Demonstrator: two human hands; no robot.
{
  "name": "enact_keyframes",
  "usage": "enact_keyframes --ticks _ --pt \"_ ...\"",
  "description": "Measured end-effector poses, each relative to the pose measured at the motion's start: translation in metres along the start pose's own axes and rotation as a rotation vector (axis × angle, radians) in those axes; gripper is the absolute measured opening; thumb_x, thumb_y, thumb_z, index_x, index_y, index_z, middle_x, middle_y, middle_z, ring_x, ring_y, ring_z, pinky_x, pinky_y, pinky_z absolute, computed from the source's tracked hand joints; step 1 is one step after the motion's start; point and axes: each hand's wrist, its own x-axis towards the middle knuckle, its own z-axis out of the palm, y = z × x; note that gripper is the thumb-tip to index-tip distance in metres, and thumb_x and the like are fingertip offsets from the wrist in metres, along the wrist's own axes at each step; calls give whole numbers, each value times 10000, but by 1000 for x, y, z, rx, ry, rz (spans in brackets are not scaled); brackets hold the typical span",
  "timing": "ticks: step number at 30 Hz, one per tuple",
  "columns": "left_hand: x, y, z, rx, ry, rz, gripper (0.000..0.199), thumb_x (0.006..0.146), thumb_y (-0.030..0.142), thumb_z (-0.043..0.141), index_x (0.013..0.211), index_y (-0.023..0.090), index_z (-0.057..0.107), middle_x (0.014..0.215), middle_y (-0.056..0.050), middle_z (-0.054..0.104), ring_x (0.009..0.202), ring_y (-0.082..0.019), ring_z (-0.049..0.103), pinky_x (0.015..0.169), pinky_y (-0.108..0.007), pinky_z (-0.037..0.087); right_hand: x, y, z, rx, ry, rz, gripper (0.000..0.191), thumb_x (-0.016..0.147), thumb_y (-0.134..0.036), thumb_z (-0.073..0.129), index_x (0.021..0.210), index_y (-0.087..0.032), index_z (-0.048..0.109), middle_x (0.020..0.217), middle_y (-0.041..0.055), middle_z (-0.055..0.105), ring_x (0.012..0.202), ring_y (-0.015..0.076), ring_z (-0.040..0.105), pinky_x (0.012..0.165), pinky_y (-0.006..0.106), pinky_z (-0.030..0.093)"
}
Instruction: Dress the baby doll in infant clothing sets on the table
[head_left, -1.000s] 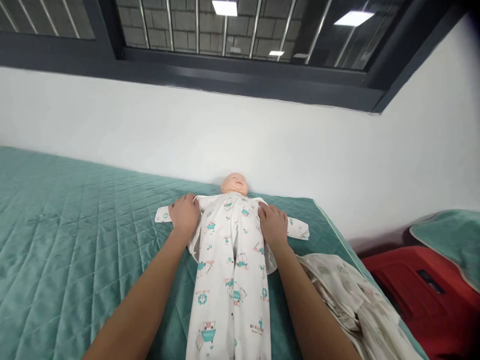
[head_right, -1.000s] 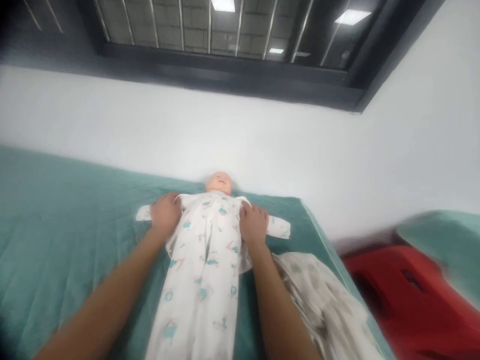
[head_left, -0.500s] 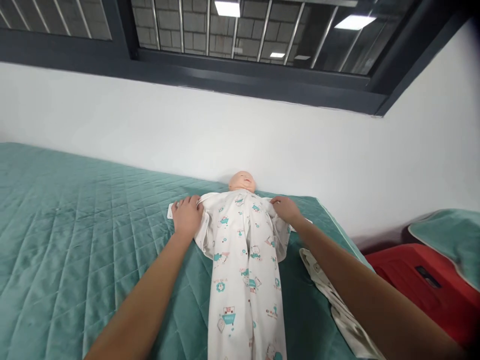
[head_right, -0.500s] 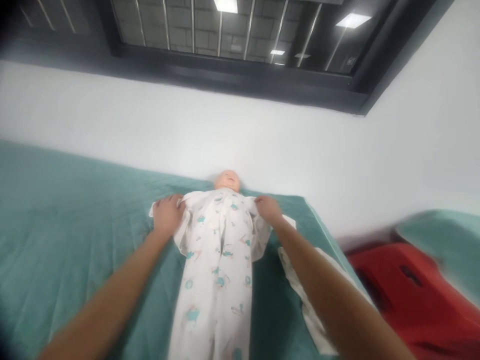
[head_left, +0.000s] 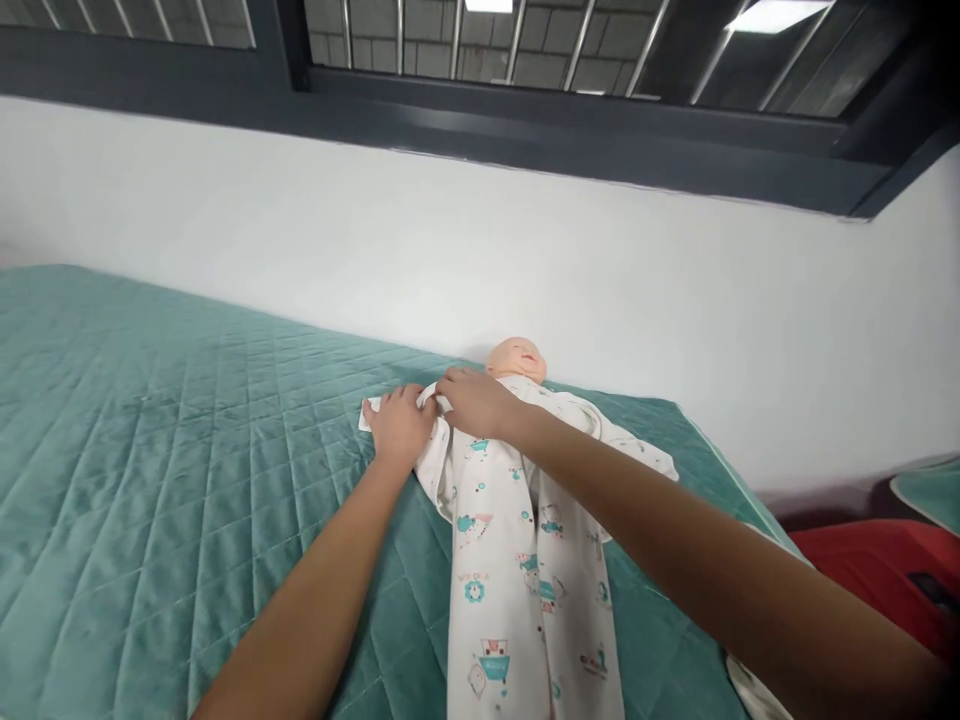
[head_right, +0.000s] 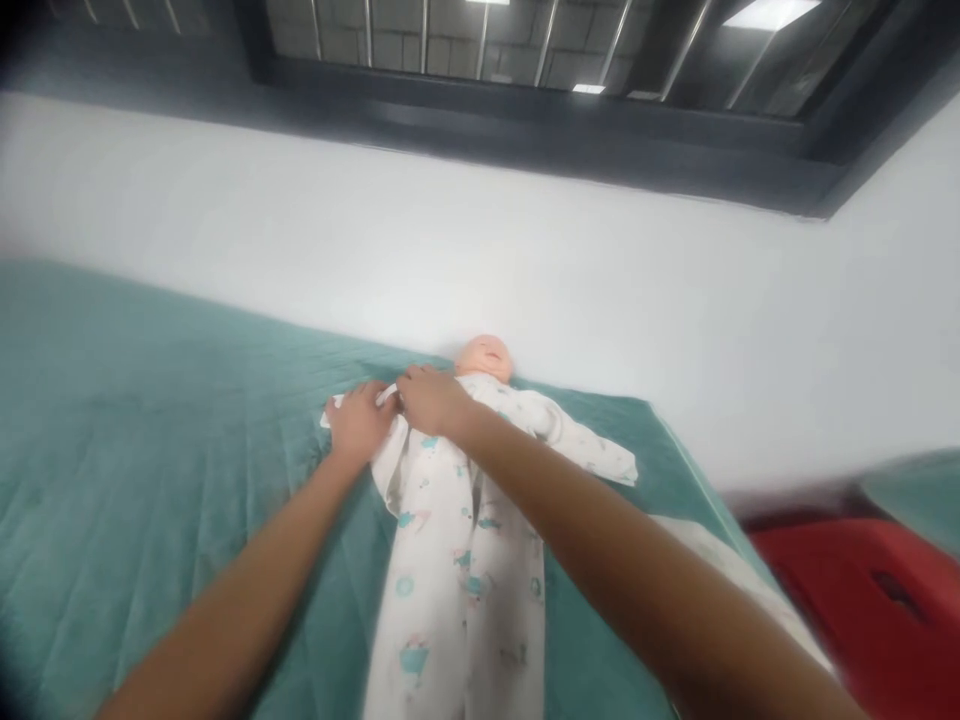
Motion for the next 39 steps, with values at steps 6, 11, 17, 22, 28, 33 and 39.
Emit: enact_keyframes --ticks 6,11,17,22,28,33,39 --pt "3 0 3 32 -12 12 325 962 412 432 1114 246 666 1188 -99 698 1145 -317 594 1113 -638 204 29 3 8 -64 -116 -11 253 912 -227 462 1074 -138 635 1200 176 640 1093 317 594 819 394 484" --pt "1 3 2 76 -6 94 261 948 312 454 1118 247 640 1127 -83 704 1117 -317 593 1106 -644 204 39 11 1 -17 -280 -7 196 847 -321 587 968 -194 674 937 82 735 738 227 669 623 308 465" --pt "-5 6 -7 109 9 177 267 937 230 449 1139 228 622 1091 -92 690 1092 -292 601 1048 -487 354 31 11 -6 -39 -263 28 333 881 -405 571 1156 -228 637 1042 85 735 832 249 684 667 314 465" --pt "-11 0 -14 84 40 205 371 950 199 399 1246 259 614 1126 -93 651 1039 -266 605 839 -360 459 15 15 -15 -49 -222 11 415 903 -398 577 1311 -320 572 1169 50 709 968 255 674 699 305 450" --pt "-17 -11 -15 20 0 143 421 978 217 361 1289 278 637 1199 -89 613 1035 -224 608 865 -306 456 -12 21 -35 -104 -164 50 316 935 -394 527 1201 -276 649 1135 89 699 930 263 667 696 320 431" --pt "-18 -16 -12 4 -31 121 453 924 149 390 1223 314 687 1188 -72 645 1020 -225 631 822 -309 465 -30 28 -44 -145 -135 88 332 927 -376 533 1218 -265 645 1133 103 686 958 269 653 738 326 428" --pt "-19 -19 -9 16 -42 109 387 903 168 437 1170 293 688 1146 -79 674 1029 -249 638 825 -340 462 -32 36 -44 -138 -118 97 362 920 -384 538 1248 -259 627 1170 108 671 1001 274 644 772 332 432"
